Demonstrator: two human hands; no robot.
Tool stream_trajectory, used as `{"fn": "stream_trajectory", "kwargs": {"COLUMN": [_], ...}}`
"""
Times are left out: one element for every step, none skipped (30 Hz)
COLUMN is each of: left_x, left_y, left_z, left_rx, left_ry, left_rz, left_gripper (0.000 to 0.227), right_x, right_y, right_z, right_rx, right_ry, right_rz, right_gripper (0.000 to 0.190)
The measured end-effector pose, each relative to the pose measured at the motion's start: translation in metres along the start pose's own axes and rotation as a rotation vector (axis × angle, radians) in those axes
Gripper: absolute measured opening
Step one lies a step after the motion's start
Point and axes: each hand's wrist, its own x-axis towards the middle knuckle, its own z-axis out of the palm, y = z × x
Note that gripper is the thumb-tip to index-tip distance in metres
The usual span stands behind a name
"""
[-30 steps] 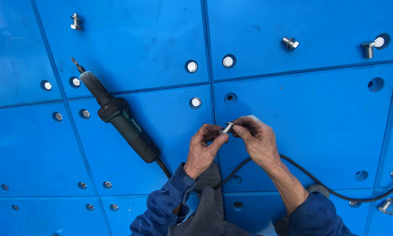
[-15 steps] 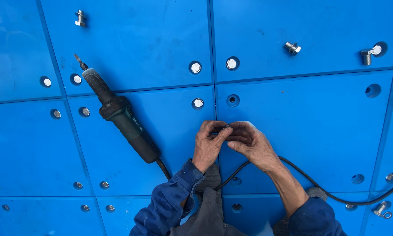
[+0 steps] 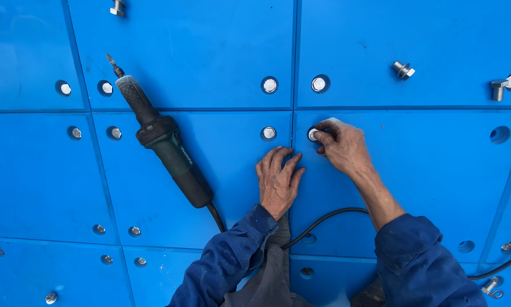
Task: The person lies on their back beneath a large blue paneled metal structure and threads bolts and washers by hand into pre-drilled holes across its surface, at one point lifting a blue panel section aside. Near the end they pick up a corded electric screwdriver and drive a fastener into a hole.
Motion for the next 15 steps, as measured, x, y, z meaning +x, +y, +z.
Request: {"fn": "stream_trajectory", "kwargs": {"left_x": [-0.001,-0.001,-0.001,-0.002,-0.002,-0.001,-0.001,-0.002,-0.005,-0.005,-0.004,-0.004,-0.005,-0.006,-0.005], "left_y": [-0.003,-0.006,-0.010,-0.015,-0.020,-0.023,-0.027,-0.029,-0.030,-0.031,-0.031,-0.032,-0.033,-0.033,-0.033], "left_z": [0.000,0.000,0.003,0.005,0.007,0.007,0.007,0.007,0.008,0.009,0.010,0.011,0.012,0.013,0.013], "left_rx": [0.026,0.051,0.048,0.060,0.072,0.072,0.085,0.096,0.095,0.105,0.115,0.112,0.124,0.136,0.135], "left_ry": [-0.015,-0.031,-0.029,-0.029,-0.028,-0.026,-0.038,-0.054,-0.055,-0.043,-0.030,-0.029,-0.024,-0.021,-0.021], "left_rz": [0.033,0.071,0.067,0.099,0.130,0.126,0.154,0.183,0.177,0.184,0.192,0.190,0.197,0.203,0.201], "left_gripper": [0.039,0.042,0.042,0.043,0.044,0.044,0.045,0.047,0.047,0.047,0.047,0.047,0.047,0.048,0.048], "right_x": [0.001,0.002,0.006,0.010,0.015,0.017,0.019,0.020,0.019,0.019,0.019,0.016,0.013,0.010,0.011], "right_y": [-0.005,-0.010,-0.005,0.000,0.005,0.005,0.005,0.007,0.009,0.011,0.012,0.014,0.015,0.017,0.023], "right_z": [0.000,-0.001,-0.003,-0.004,-0.005,-0.005,-0.006,-0.006,-0.004,-0.005,-0.005,-0.005,-0.005,-0.004,-0.004], "right_rx": [-0.178,-0.354,-0.359,-0.477,-0.593,-0.595,-0.647,-0.698,-0.700,-0.758,-0.816,-0.819,-0.820,-0.819,-0.821], "right_ry": [-0.031,-0.057,-0.059,-0.059,-0.059,-0.063,-0.084,-0.106,-0.111,-0.098,-0.086,-0.087,-0.031,0.023,0.021], "right_rz": [0.026,0.051,0.052,-0.110,-0.274,-0.275,-0.320,-0.363,-0.361,-0.400,-0.440,-0.440,-0.504,-0.569,-0.568], "right_gripper": [0.025,0.026,0.026,0.024,0.022,0.022,0.022,0.021,0.021,0.020,0.019,0.019,0.018,0.017,0.017]}}
